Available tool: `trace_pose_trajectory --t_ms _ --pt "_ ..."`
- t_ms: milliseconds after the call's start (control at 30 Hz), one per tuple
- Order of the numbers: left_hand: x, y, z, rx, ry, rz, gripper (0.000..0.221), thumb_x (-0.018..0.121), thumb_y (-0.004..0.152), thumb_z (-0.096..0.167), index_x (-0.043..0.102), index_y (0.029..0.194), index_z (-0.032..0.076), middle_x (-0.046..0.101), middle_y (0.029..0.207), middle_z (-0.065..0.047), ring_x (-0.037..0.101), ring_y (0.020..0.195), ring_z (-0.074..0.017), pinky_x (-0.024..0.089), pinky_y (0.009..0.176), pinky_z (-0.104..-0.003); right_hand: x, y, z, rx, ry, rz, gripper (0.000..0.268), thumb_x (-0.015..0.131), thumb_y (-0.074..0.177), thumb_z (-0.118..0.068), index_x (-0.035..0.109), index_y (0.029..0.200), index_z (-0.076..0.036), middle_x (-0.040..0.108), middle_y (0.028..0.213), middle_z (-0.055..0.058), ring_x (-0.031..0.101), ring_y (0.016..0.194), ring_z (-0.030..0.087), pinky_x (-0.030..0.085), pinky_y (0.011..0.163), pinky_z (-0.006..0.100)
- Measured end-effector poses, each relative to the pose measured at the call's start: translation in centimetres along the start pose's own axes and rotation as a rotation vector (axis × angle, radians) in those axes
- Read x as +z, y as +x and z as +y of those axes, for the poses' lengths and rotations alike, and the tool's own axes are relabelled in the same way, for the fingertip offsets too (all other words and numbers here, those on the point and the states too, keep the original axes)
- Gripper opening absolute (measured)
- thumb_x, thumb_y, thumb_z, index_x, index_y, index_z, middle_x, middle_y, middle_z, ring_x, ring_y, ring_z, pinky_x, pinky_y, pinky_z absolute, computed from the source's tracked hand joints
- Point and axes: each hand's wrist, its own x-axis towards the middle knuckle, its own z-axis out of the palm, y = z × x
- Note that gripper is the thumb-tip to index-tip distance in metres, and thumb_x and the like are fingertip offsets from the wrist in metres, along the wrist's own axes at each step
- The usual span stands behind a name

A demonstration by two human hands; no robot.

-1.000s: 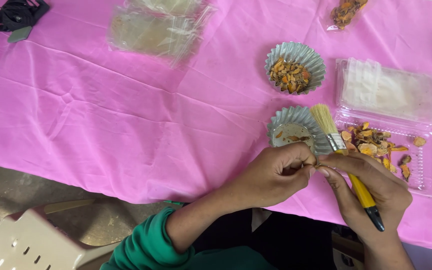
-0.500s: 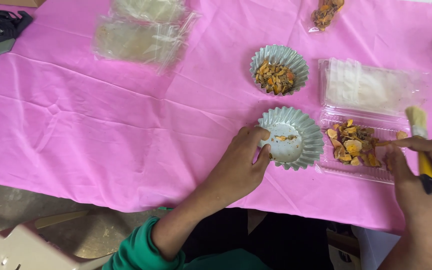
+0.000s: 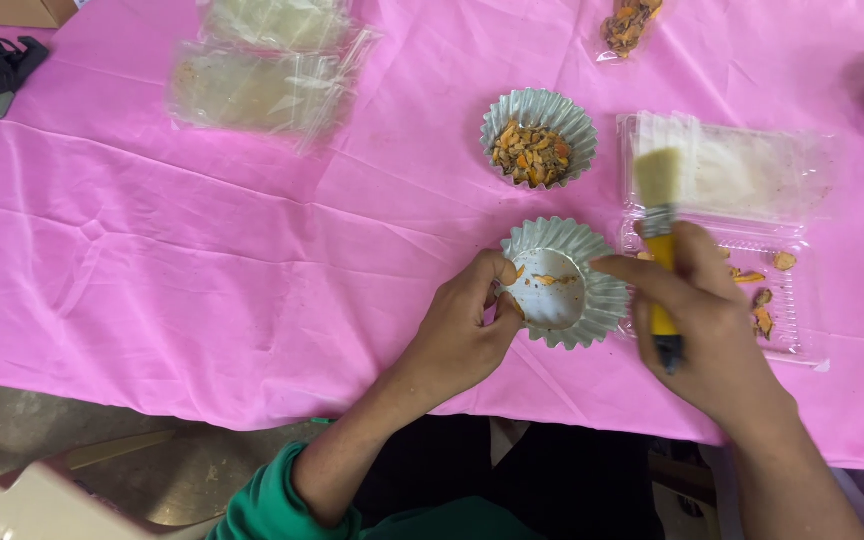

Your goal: Sorting and cleaning dried leaves or flower petals using a brush and hands, then transferring them to containers.

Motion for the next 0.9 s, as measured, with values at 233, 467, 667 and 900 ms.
trace_pose_trajectory --t_ms 233,467,667,900 --pt "-0.1 -0.7 0.0 0.072 -0.004 -0.007 0.011 0.05 0.092 0.004 0.052 0.102 0.01 0.059 0.085 -0.002 0.051 0.072 -0.0141 0.044 0.066 -0.032 2.3 3.0 0.2 0.091 -0.066 -0.415 0.041 0.069 0.091 -0.02 0.066 0.133 -0.016 0.045 0.128 0.011 0.067 0.093 0.025 0.053 0.08 0.038" --pt "-0.7 -1.1 1.6 -0.023 -0.003 -0.087 0.013 0.053 0.092 0.004 0.053 0.104 0.01 0.057 0.087 -0.002 0.054 0.077 -0.0141 0.047 0.07 -0.032 3.0 5.4 0.7 -0.055 -0.183 -0.585 0.031 0.075 0.069 0.007 0.073 0.095 -0.009 0.051 0.126 0.006 0.058 0.119 0.022 0.057 0.084 0.04" --pt "-1.0 -1.3 1.5 -0.035 -0.015 -0.08 0.008 0.05 0.092 0.01 0.052 0.099 0.012 0.056 0.083 0.0 0.051 0.076 -0.0141 0.044 0.071 -0.032 3.2 5.5 0.9 0.056 -0.143 -0.656 0.021 0.081 0.07 -0.002 0.076 0.086 -0.015 0.051 0.124 -0.001 0.067 0.113 0.011 0.06 0.073 0.036" --pt "0.0 -1.0 -0.2 0.238 0.053 0.017 0.011 0.048 0.099 0.007 0.05 0.11 0.006 0.05 0.11 -0.011 0.053 0.096 -0.0198 0.048 0.085 -0.034 1.6 3.3 1.4 0.12 -0.08 -0.486 0.038 0.07 0.069 0.01 0.071 0.094 -0.019 0.051 0.124 0.0 0.071 0.078 0.02 0.054 0.066 0.034"
